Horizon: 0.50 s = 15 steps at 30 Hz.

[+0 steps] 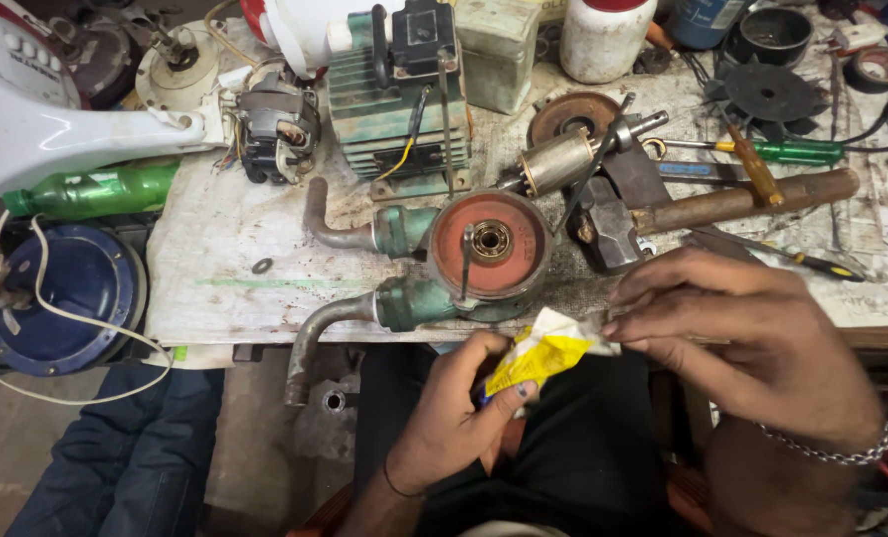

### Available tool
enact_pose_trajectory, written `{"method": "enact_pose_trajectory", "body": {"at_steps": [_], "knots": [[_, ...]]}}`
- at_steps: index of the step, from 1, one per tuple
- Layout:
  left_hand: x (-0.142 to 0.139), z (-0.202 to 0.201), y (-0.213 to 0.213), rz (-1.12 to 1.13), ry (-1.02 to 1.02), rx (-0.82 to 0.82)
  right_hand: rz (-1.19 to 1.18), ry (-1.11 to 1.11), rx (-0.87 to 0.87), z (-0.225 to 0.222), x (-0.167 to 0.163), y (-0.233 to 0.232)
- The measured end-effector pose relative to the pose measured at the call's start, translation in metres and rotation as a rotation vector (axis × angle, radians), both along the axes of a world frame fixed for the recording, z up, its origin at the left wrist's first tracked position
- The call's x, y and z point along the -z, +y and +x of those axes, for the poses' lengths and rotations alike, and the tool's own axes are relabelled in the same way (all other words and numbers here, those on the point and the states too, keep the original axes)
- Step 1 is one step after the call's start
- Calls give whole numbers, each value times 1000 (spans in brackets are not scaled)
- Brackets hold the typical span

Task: The person holds a tube of grease and applies it to a circular motor component on a workbench. They use their fingers to spread the grease around the central bearing area of the part.

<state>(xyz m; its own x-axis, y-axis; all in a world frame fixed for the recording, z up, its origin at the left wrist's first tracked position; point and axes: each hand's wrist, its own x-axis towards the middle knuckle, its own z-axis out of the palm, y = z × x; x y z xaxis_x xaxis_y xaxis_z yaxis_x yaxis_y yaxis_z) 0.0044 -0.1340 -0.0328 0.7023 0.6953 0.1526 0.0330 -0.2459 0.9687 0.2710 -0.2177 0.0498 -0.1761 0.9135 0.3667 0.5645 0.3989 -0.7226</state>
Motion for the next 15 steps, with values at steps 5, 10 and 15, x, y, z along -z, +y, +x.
{"method": "enact_pose_trajectory", "body": {"at_steps": [5, 10, 15], "knots": [[-7, 5, -7, -485, -116, 231, -62, -63, -20, -10, -1, 7], [-14, 6, -7, -83, 56, 17, 21, -71, -19, -15, -8, 13], [-18, 7, -6, 206, 61, -98, -98, -223, 191, -17, -7, 15]]}}
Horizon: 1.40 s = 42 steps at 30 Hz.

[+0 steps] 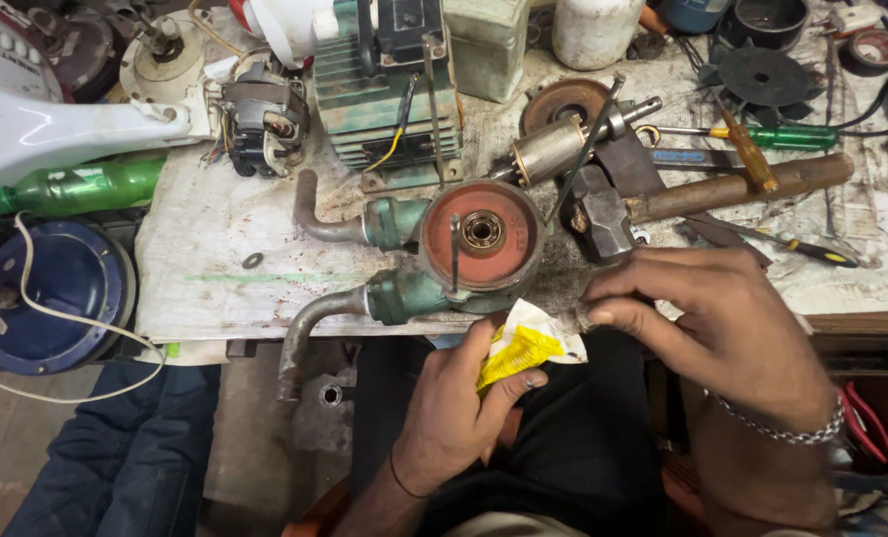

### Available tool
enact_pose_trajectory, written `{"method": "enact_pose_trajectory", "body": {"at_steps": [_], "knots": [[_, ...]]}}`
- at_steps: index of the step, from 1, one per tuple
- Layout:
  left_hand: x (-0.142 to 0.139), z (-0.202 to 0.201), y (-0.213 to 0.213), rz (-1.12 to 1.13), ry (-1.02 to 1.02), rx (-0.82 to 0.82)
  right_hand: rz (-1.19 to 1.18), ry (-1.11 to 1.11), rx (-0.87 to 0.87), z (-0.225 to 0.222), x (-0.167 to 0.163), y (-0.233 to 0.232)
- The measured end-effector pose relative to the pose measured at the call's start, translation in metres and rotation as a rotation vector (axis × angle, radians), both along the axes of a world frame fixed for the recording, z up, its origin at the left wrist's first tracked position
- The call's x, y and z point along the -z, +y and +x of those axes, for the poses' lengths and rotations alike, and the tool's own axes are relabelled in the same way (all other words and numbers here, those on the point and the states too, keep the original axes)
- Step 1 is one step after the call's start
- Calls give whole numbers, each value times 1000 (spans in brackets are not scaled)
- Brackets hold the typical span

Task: The person holds a tube of grease and applies it to a circular motor component on a workbench. They use their fingers to spread the grease around the central bearing area of the part.

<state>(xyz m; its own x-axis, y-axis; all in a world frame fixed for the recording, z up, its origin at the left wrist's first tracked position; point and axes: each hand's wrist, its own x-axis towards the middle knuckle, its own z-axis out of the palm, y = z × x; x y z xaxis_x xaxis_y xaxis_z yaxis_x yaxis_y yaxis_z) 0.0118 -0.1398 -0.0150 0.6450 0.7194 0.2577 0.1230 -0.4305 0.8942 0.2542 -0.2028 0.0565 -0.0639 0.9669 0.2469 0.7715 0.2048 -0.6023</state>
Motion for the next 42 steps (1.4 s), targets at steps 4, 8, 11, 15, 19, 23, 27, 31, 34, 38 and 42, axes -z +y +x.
{"method": "enact_pose_trajectory", "body": {"at_steps": [4, 8, 11, 15, 19, 23, 27, 31, 34, 38, 42], "knots": [[-4, -2, 1, -103, 82, -53, 69, 44, -100, 6, 2, 1], [-7, -3, 1, 0, -1, -51, -74, 58, -70, 8, 9, 2], [-10, -3, 0, 88, -88, -57, 8, 93, -120, 7, 14, 3], [-12, -3, 0, -81, 14, -68, 141, 200, -283, 11, 11, 8], [-16, -1, 2, -3, -28, -60, 8, 143, -189, 10, 5, 8], [-19, -2, 2, -179, 58, -65, 82, 111, -117, 11, 9, 5], [-15, -5, 3, -292, 86, -69, 210, 190, 47, 36, 18, 5], [-5, -7, 6, -32, -94, -41, 255, -291, 502, 61, 32, 30], [3, -9, 6, -79, -137, -30, 234, -518, 621, 66, 32, 44], [8, -14, 6, -343, -118, -40, 320, -393, 561, 49, 21, 28], [7, -17, 8, -81, -198, -86, 316, -196, 433, 30, 13, 18]]}}
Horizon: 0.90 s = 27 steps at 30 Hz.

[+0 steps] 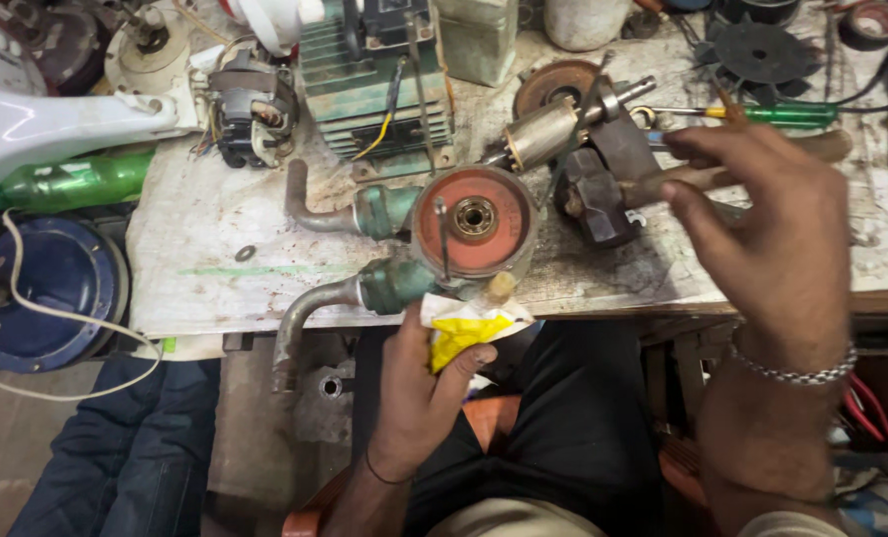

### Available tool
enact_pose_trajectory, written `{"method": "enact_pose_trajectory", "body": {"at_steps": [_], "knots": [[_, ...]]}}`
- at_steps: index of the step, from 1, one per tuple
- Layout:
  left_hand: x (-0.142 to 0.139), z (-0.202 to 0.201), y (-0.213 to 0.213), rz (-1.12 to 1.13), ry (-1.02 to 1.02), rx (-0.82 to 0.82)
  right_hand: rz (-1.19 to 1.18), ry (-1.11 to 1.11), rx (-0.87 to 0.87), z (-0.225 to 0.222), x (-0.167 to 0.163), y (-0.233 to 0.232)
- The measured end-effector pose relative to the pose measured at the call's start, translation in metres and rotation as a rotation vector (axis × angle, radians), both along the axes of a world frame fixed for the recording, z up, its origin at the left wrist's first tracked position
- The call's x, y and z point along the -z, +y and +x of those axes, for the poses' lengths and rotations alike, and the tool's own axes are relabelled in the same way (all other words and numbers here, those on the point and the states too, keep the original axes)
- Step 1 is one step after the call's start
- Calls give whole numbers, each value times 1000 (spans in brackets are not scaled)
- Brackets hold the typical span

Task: The person holds a tube of grease and applies it to a circular motor component on a workbench. They use their fingers to spread the grease around the central bearing area of the part.

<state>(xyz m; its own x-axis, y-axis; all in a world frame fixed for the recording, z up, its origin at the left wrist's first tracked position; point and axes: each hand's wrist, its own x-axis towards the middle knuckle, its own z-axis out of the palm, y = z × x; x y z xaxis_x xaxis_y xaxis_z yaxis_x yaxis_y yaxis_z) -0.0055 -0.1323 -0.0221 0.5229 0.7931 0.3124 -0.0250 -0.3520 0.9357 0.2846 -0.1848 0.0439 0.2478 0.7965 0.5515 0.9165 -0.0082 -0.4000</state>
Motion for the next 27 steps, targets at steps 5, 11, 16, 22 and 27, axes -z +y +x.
{"method": "enact_pose_trajectory", "body": {"at_steps": [5, 11, 16, 22, 27], "knots": [[-6, 2, 0, 183, 46, -109, -6, 563, -471, -15, -7, -13], [-9, -1, -1, 385, 150, -194, -227, 666, -683, -40, -7, -23], [-10, -5, -3, 454, 159, -194, -264, 654, -733, -45, -9, -20], [-16, -3, -2, 544, 121, -154, -250, 657, -812, -48, -8, -21], [-17, -1, -2, 586, 123, -164, -263, 666, -777, -47, -7, -20]]}}
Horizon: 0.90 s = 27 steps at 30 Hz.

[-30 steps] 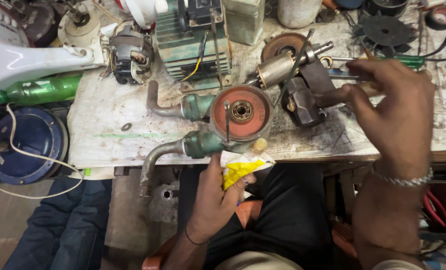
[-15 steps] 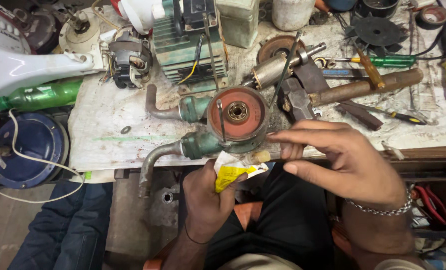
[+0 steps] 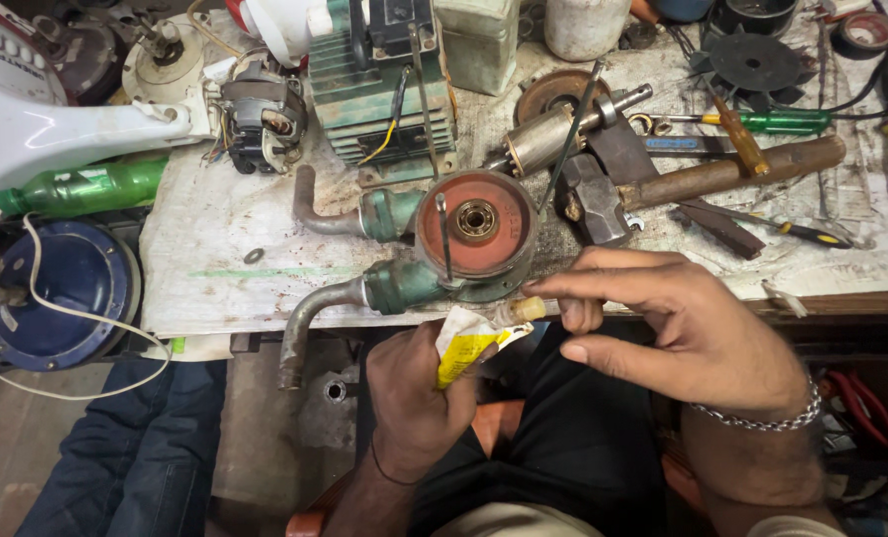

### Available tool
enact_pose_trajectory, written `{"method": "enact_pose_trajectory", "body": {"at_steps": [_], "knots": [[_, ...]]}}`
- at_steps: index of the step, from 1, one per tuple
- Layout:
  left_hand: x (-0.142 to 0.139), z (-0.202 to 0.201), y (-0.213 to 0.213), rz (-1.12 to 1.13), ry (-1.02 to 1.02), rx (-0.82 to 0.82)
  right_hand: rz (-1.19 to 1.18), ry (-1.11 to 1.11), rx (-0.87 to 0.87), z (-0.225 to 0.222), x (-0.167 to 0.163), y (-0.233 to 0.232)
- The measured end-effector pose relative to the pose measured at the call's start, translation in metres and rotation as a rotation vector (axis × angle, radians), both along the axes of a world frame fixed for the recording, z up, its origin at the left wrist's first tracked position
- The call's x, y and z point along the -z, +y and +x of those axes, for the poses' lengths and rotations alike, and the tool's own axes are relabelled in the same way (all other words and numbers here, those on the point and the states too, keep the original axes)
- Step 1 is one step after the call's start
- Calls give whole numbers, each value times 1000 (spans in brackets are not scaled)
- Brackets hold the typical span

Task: The person holds a tube of grease and applies it to a circular motor component on a workbench. They use their fingers to spread the grease around the central bearing area of the part.

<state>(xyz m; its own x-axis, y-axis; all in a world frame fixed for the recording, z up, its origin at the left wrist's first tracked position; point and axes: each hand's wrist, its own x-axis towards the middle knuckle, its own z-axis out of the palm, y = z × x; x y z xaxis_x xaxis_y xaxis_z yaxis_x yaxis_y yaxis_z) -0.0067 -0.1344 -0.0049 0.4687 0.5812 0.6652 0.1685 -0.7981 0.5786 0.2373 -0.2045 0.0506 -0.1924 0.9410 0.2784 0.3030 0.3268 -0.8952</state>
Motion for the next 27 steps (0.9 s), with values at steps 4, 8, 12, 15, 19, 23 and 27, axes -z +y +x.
{"method": "enact_pose_trajectory", "body": {"at_steps": [4, 8, 12, 15, 19, 23, 27], "knots": [[-1, -1, 0, 43, 15, -17, -22, 6, 0, 1, -1, -2], [-2, -2, 0, 39, 24, 5, -28, 31, -8, 0, -2, -3], [-2, 0, -1, 12, 16, -3, -40, 52, -16, -2, -1, -1], [-1, -2, -1, 47, 23, -1, -56, 36, -7, -2, -2, 0], [4, -3, 1, 77, -2, 0, -47, 46, -20, -2, -2, 1], [11, -3, 2, 122, -56, 22, -73, 56, -16, -1, -2, 2], [14, -3, 2, 132, -84, 34, -39, 34, -22, -1, -2, 3]]}}
